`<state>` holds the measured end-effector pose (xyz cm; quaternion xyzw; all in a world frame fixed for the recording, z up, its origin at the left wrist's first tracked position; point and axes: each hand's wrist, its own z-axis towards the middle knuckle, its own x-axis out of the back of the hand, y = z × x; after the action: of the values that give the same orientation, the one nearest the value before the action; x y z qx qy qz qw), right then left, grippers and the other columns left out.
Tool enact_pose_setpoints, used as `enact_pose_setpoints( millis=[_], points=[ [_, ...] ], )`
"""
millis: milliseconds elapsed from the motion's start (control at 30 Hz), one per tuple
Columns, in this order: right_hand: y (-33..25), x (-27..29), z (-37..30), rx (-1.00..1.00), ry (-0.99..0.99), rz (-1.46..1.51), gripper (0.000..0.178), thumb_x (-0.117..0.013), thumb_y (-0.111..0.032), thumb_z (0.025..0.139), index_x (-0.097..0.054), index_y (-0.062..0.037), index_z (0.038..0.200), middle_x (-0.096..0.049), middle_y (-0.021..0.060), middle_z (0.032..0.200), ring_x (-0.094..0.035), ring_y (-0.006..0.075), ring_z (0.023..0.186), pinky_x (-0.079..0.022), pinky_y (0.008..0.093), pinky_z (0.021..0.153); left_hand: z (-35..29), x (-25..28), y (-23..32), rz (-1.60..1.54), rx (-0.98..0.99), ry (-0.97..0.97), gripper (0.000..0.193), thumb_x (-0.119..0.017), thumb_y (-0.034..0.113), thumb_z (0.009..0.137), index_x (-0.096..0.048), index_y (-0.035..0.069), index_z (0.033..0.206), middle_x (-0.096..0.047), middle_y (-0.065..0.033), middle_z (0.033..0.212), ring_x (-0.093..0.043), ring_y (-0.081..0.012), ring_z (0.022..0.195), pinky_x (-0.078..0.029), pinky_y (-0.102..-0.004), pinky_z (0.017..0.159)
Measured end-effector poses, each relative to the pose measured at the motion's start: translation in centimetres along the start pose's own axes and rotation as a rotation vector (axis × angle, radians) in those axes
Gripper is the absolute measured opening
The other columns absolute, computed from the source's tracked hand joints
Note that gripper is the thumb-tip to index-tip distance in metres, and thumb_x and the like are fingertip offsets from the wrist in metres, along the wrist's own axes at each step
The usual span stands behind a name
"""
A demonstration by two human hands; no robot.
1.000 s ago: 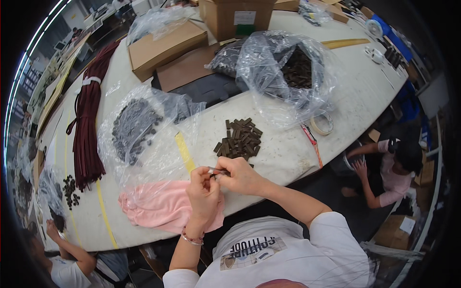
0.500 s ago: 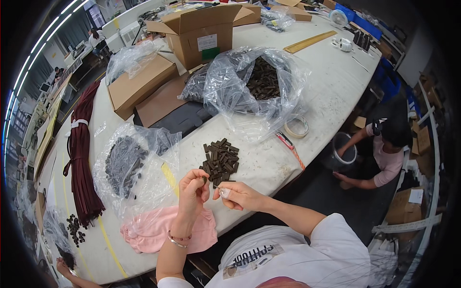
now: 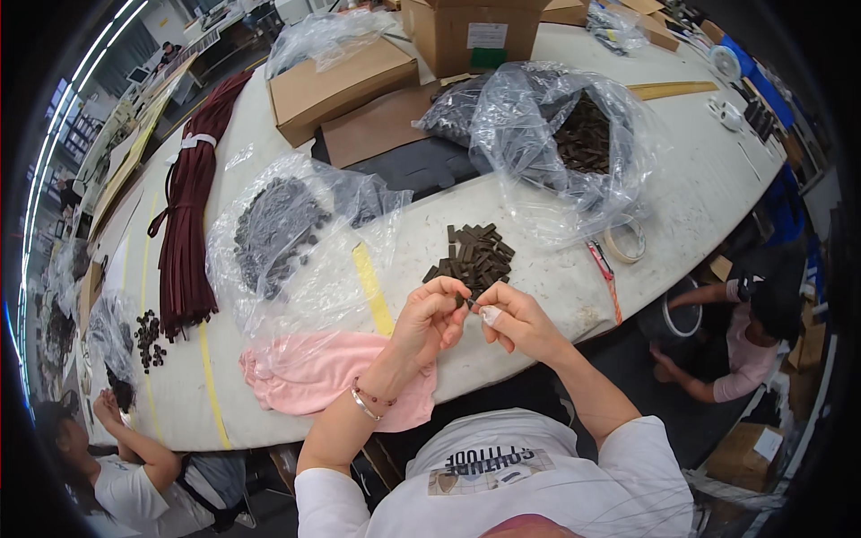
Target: The person assembles small hardware components by picking up plastic pieces and inserting metal pins into them using tweezers and their hands.
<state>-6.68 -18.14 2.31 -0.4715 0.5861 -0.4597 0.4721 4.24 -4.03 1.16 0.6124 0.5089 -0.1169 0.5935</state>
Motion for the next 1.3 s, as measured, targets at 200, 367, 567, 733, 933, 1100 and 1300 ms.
enact_pose_setpoints(
  millis=[200,367,567,733,933,1100,1300],
  points=[
    [0.6,-0.1,0.7,-0.054,-0.028,-0.028,0.013,-0.047,-0.014,0.086,-0.051,-0.0014,0.09,-0.053,0.003,0.06,-0.041,0.0044,0.042,-0.031,0.0193,0.039,-0.1,0.7,-0.5,-0.09,-0.023,-0.036,0.017,-0.042,0.001,0.077,-0.054,-0.002,0.089,-0.053,-0.0076,0.059,-0.043,-0.0101,0.036,-0.035,-0.0206,0.032],
    [0.5,-0.4,0.7,-0.052,0.028,-0.076,0.013,-0.049,-0.013,0.085,-0.052,-0.0011,0.088,-0.053,0.0016,0.062,-0.048,0.004,0.05,-0.033,0.0184,0.04,-0.3,0.7,-0.5,-0.096,0.006,-0.04,0.019,-0.042,0.0,0.078,-0.055,-0.004,0.09,-0.054,-0.008,0.06,-0.044,-0.0102,0.036,-0.036,-0.0206,0.033],
    [0.5,-0.2,0.8,-0.007,-0.012,-0.119,0.01,-0.049,-0.01,0.083,-0.053,-0.0011,0.082,-0.052,0.0002,0.061,-0.048,0.0027,0.055,-0.034,0.0173,0.044,-0.3,1.3,-0.4,-0.117,0.055,-0.092,0.018,-0.041,-0.001,0.077,-0.056,-0.005,0.087,-0.054,-0.0082,0.06,-0.043,-0.0089,0.033,-0.033,-0.0189,0.03],
    [0.5,1.1,1.2,-0.086,-0.162,-0.004,0.008,-0.054,-0.012,0.082,-0.053,-0.004,0.078,-0.052,-0.0009,0.059,-0.042,0.0012,0.049,-0.03,0.0175,0.043,-0.3,1.4,-0.2,-0.117,0.142,-0.127,0.016,-0.041,-0.002,0.076,-0.056,-0.004,0.083,-0.053,-0.0077,0.059,-0.04,-0.0072,0.031,-0.03,-0.0174,0.028],
    [0.3,1.8,1.9,-0.113,-0.218,-0.073,0.01,-0.056,-0.013,0.081,-0.054,-0.0047,0.075,-0.052,-0.0008,0.057,-0.04,0.001,0.047,-0.028,0.0178,0.041,-0.2,1.6,-0.2,-0.089,0.193,-0.116,0.015,-0.043,-0.001,0.076,-0.056,-0.004,0.083,-0.053,-0.0069,0.059,-0.041,-0.007,0.031,-0.029,-0.0172,0.027],
    [-0.4,1.8,2.2,-0.153,-0.257,-0.11,0.01,-0.056,-0.013,0.081,-0.054,-0.0044,0.075,-0.052,-0.0011,0.058,-0.041,0.0018,0.048,-0.03,0.018,0.043,-0.2,1.9,-0.2,-0.086,0.177,-0.143,0.015,-0.044,0.0,0.078,-0.056,-0.004,0.086,-0.055,-0.0074,0.06,-0.045,-0.0082,0.033,-0.032,-0.0174,0.027],
    [0.0,1.6,2.5,-0.076,-0.217,-0.207,0.012,-0.057,-0.012,0.08,-0.055,-0.0026,0.073,-0.052,-0.0006,0.057,-0.043,0.0044,0.049,-0.032,0.0205,0.045,-0.2,1.7,0.1,0.111,0.113,-0.049,0.015,-0.045,-0.002,0.078,-0.057,-0.005,0.087,-0.057,-0.0094,0.062,-0.048,-0.0099,0.034,-0.037,-0.0184,0.03]
  ],
)
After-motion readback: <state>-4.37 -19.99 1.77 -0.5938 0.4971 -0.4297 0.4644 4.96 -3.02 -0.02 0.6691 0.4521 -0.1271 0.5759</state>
